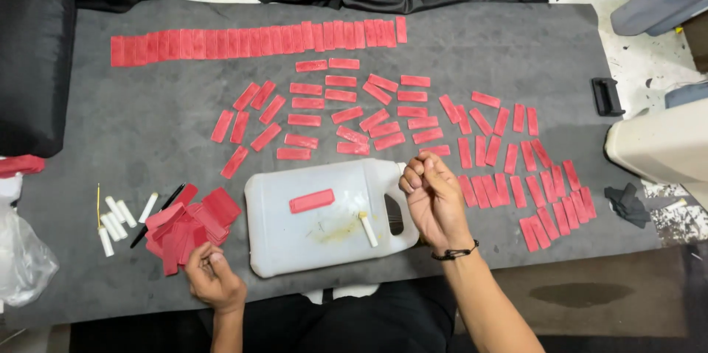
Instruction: Applying a substance to small leather strips and arranging them in rows on a workbench
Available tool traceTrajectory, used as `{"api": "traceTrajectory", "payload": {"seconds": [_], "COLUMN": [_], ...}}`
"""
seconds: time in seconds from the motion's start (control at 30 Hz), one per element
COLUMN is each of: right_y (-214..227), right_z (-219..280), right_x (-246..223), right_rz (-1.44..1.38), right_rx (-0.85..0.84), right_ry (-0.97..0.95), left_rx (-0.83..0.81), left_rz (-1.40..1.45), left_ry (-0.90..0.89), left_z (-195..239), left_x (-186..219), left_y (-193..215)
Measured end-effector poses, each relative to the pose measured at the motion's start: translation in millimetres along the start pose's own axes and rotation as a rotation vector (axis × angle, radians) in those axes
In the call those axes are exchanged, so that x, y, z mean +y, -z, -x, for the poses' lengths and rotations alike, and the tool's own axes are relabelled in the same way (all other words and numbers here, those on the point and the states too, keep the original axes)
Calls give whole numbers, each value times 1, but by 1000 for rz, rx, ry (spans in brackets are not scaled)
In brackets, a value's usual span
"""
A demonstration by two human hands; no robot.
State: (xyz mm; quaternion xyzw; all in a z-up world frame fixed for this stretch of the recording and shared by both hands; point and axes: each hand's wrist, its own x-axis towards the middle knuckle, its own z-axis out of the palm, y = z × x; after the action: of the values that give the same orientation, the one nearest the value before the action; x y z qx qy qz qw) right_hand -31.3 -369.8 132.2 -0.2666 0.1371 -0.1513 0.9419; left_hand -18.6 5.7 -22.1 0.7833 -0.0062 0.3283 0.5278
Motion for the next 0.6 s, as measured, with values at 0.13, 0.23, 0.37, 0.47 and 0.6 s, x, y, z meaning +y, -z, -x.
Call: {"api": "traceTrajectory", "payload": {"seconds": [0.13, 0.23, 0.37, 0.47, 0.6], "right_y": [-18, -27, -29, -37, -32], "right_z": [40, 58, 74, 85, 95], "right_x": [14, 22, 34, 38, 46], "right_rz": [-123, -212, -146, -112, 33], "right_rx": [3, -44, -57, -52, 10], "right_ry": [-73, -124, -114, -105, -35], "left_rx": [5, -104, -356, -483, -543], "left_rz": [50, -30, 221, 334, 449], "left_ry": [-48, -241, -357, -390, -334], "left_z": [-32, -64, -78, -69, -53], "left_x": [53, 127, 211, 245, 263], "left_y": [0, -15, -47, -67, -83]}}
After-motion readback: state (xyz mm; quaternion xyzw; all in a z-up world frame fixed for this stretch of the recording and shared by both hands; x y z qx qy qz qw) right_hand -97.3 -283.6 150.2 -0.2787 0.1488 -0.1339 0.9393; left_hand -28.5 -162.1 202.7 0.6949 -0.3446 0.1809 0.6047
